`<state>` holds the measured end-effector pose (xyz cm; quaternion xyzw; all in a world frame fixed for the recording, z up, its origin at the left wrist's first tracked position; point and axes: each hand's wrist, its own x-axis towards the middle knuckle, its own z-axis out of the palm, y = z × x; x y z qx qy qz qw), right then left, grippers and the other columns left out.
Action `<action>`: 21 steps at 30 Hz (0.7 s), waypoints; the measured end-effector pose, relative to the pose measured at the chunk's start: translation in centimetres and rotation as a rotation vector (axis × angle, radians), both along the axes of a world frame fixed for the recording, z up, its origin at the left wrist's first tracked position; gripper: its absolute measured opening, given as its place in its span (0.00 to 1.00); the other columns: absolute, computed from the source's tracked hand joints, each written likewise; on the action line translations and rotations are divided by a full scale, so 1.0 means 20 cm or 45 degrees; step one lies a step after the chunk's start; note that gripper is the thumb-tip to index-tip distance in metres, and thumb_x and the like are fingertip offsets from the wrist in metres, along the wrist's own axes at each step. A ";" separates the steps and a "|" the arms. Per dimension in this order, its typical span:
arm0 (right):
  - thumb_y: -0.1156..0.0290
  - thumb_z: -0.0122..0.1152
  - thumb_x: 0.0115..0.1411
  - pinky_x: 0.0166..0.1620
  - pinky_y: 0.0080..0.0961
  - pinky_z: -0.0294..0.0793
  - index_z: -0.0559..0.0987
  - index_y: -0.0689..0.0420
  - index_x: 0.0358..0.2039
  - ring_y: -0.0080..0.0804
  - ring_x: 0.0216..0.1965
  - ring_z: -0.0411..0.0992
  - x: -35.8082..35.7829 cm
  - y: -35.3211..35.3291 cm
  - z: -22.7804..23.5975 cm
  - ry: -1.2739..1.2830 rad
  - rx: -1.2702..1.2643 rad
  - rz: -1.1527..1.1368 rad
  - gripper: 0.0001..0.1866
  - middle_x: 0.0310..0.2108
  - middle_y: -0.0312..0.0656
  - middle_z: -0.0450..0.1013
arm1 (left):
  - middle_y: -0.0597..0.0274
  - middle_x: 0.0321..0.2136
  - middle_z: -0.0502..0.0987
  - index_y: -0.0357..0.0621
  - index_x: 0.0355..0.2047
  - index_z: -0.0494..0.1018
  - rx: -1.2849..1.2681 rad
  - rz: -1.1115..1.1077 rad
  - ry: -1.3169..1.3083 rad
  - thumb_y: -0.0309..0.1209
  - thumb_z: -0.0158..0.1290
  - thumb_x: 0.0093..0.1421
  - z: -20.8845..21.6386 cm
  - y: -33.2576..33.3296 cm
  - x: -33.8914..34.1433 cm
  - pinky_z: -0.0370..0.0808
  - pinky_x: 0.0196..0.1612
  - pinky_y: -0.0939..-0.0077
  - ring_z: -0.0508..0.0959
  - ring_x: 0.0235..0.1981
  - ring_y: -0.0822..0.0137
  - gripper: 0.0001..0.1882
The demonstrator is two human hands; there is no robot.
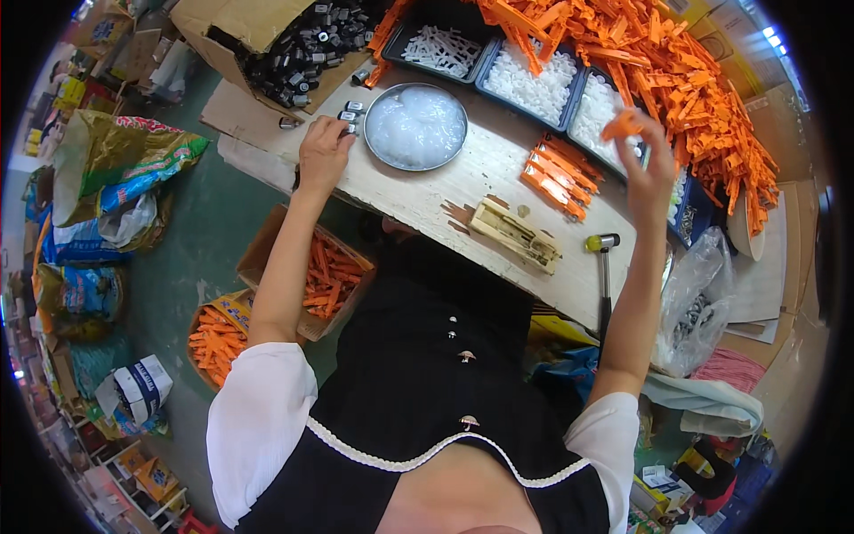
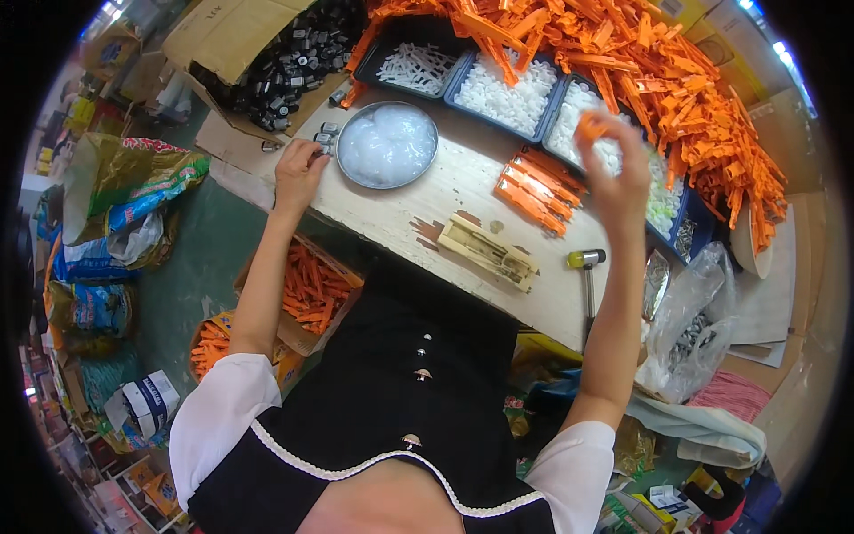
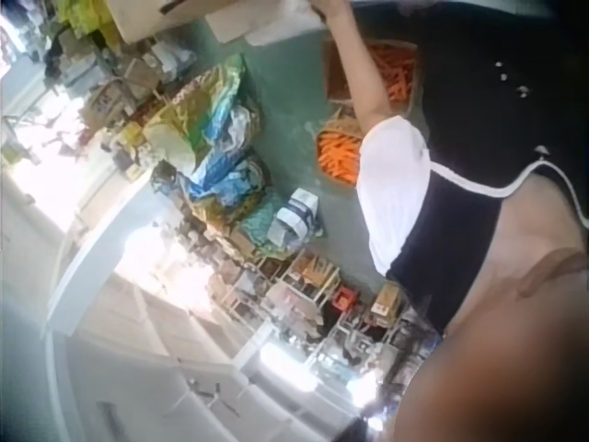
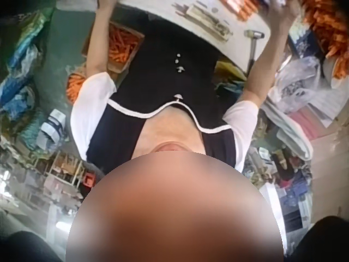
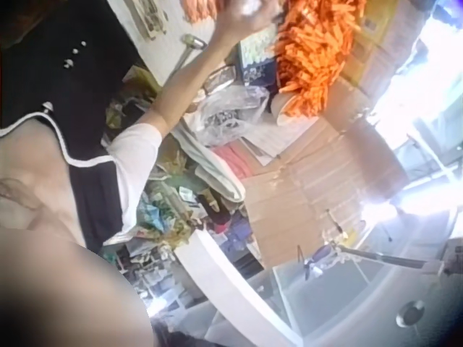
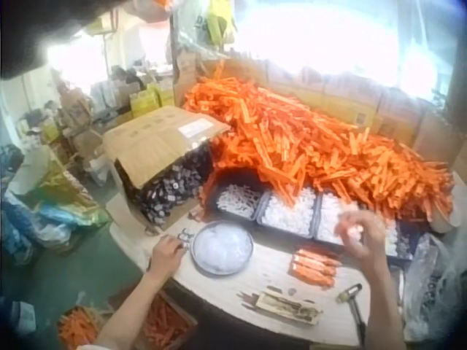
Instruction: Assembling small orange plastic clips by inserting metal springs and pins at a workbench.
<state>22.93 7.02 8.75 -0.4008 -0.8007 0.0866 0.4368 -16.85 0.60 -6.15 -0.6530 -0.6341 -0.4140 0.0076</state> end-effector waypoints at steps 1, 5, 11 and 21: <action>0.74 0.56 0.51 0.45 0.24 0.63 0.72 0.59 0.36 0.31 0.39 0.69 -0.01 -0.10 0.00 -0.106 -0.024 0.066 0.10 0.37 0.40 0.72 | 0.58 0.28 0.72 0.37 0.33 0.72 0.024 0.012 0.070 0.21 0.54 0.46 0.00 -0.02 0.01 0.69 0.32 0.74 0.72 0.27 0.61 0.11; 0.77 0.57 0.45 0.46 0.32 0.55 0.71 0.53 0.36 0.31 0.37 0.67 -0.11 -0.44 -0.15 -0.714 0.053 -0.073 0.15 0.30 0.35 0.70 | 0.58 0.27 0.70 0.41 0.34 0.72 0.032 0.054 0.205 0.26 0.54 0.49 -0.02 -0.05 0.05 0.68 0.34 0.70 0.71 0.32 0.59 0.11; 0.69 0.56 0.51 0.52 0.37 0.51 0.70 0.54 0.44 0.29 0.47 0.63 -0.17 -0.58 -0.46 -0.884 -0.059 -0.087 0.18 0.47 0.37 0.66 | 0.59 0.29 0.68 0.47 0.36 0.72 -0.158 0.163 0.282 0.33 0.54 0.50 0.04 0.02 0.05 0.68 0.34 0.68 0.70 0.33 0.58 0.12; 0.56 0.52 0.54 0.59 0.43 0.41 0.60 0.58 0.54 0.30 0.59 0.52 -0.36 -0.62 -0.55 -0.929 -0.199 -0.078 0.31 0.60 0.40 0.51 | 0.58 0.31 0.67 0.41 0.33 0.71 -0.073 0.202 0.628 0.31 0.50 0.52 -0.03 -0.05 0.07 0.65 0.36 0.64 0.67 0.34 0.56 0.09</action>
